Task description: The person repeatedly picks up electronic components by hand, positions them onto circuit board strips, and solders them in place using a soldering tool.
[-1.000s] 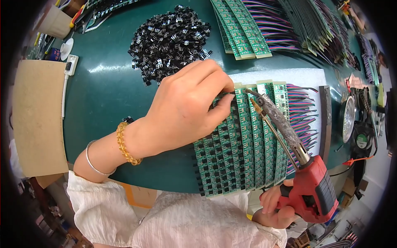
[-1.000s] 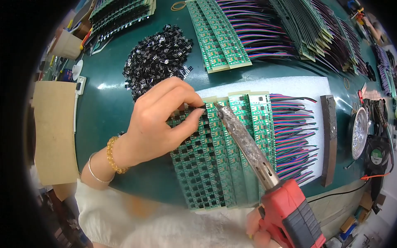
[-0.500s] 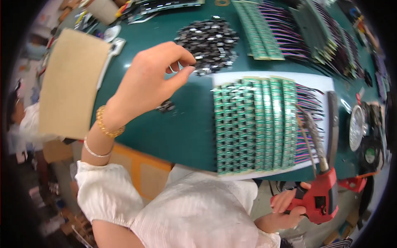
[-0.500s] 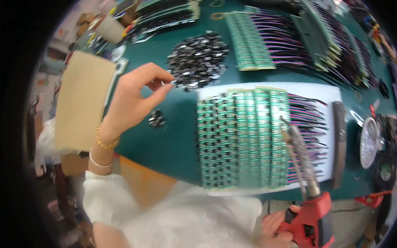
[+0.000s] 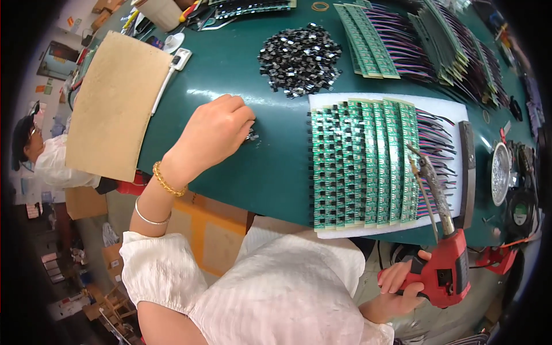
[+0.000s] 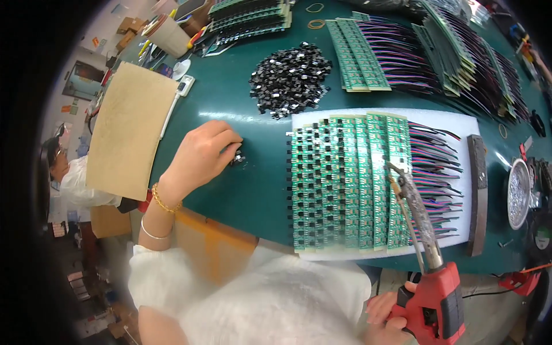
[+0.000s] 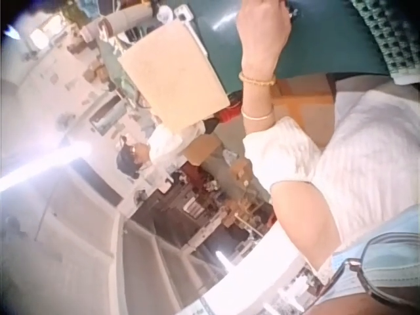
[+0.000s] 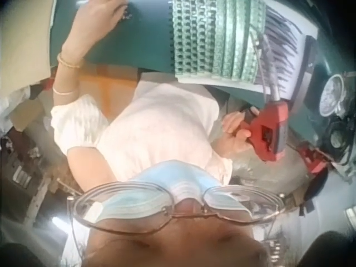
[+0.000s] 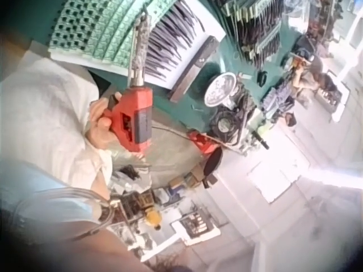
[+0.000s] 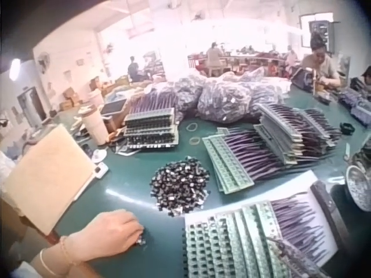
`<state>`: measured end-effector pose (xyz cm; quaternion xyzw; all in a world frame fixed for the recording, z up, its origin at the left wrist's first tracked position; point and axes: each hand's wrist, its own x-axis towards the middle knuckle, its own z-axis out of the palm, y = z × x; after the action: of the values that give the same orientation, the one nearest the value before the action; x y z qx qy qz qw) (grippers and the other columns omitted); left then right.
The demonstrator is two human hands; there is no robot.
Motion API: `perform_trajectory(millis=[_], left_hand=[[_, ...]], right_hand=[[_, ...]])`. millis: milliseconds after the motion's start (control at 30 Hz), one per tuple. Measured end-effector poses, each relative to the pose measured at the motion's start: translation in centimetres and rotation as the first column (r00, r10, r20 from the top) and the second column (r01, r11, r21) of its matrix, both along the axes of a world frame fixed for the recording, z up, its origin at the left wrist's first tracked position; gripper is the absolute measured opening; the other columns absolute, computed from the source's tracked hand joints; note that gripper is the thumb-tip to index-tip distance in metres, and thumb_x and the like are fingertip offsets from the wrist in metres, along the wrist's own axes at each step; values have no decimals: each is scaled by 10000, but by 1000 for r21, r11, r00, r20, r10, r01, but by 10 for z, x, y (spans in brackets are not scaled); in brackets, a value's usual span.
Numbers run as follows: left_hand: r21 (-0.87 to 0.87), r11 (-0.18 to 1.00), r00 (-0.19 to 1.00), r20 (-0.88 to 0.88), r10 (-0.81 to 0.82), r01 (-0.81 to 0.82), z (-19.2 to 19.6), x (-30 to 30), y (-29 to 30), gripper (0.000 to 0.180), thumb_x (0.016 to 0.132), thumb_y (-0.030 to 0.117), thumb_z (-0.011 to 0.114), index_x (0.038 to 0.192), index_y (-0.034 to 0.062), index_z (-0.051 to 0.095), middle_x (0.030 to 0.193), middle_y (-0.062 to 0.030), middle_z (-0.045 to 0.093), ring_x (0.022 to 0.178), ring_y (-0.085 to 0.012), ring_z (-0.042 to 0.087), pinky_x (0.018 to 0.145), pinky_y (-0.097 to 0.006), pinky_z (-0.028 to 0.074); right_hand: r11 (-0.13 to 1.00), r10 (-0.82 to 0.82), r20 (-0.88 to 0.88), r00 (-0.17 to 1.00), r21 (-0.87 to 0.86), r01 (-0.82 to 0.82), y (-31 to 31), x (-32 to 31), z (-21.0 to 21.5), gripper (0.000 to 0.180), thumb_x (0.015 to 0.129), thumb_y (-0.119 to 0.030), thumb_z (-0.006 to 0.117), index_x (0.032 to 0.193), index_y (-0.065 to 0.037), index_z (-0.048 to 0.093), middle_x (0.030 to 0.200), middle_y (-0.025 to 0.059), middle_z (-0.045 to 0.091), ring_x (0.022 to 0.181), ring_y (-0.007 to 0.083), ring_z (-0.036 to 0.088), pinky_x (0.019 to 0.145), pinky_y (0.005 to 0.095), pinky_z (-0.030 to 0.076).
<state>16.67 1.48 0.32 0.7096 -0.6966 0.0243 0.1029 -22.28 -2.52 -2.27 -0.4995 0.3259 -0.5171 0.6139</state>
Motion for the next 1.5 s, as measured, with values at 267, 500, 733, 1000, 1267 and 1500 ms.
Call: perform_trajectory(millis=[267, 500, 733, 1000, 1267, 1500], left_hand=[[-130, 990, 998, -40, 54, -59, -4, -2, -6, 94, 809, -30, 657, 851, 3, 579, 823, -115, 605, 742, -288, 609, 672, -367, 501], [-248, 962, 983, -171, 72, -113, -21, -3, -8, 122, 809, -31, 664, 861, 17, 565, 793, -90, 596, 696, -245, 603, 635, -352, 501], [-311, 921, 940, -313, 135, -236, -22, -21, -15, 144, 810, -58, 657, 938, 4, 635, 812, -76, 597, 675, -195, 596, 629, -317, 498], [-319, 918, 940, -316, 129, -234, -20, -27, -15, 121, 894, -62, 583, 976, -8, 654, 891, -108, 595, 735, -224, 594, 648, -319, 485], [-174, 897, 730, -653, 204, -406, -14, -39, -9, 104, 935, -49, 557, 993, -14, 636, 932, -78, 616, 825, -168, 602, 742, -278, 494], [-158, 953, 432, -901, -32, -259, -2, -98, -14, 131, 965, -59, 513, 1057, -30, 601, 1018, -66, 581, 894, -120, 574, 803, -242, 479]], right_hand=[[996, 10, 39, 999, 85, -13, 6, -13, -14, 745, 932, -469, 641, 1332, 84, 343, 520, 14, 434, 383, 133, 436, 401, 289, 398], [996, -24, 40, 999, 83, 21, 6, -8, -14, 736, 928, -467, 648, 1322, 74, 341, 518, 6, 427, 373, 122, 427, 381, 278, 383], [993, -12, 23, 1000, 117, 9, 3, -2, -7, 736, 924, -465, 656, 1319, 70, 341, 517, 0, 421, 372, 119, 421, 379, 278, 390], [975, 36, 89, 995, 215, -54, 6, -3, -5, 761, 888, -402, 732, 1377, 47, 361, 564, 36, 520, 450, 156, 500, 458, 314, 425], [992, 62, 49, 997, 109, -67, 5, -1, -9, 686, 953, -414, 635, 1339, 75, 348, 539, 11, 437, 385, 125, 426, 388, 280, 393], [985, 52, 52, 997, 159, -60, 8, 11, -8, 700, 918, -396, 694, 1353, 38, 359, 533, 7, 461, 443, 130, 460, 451, 285, 395]])
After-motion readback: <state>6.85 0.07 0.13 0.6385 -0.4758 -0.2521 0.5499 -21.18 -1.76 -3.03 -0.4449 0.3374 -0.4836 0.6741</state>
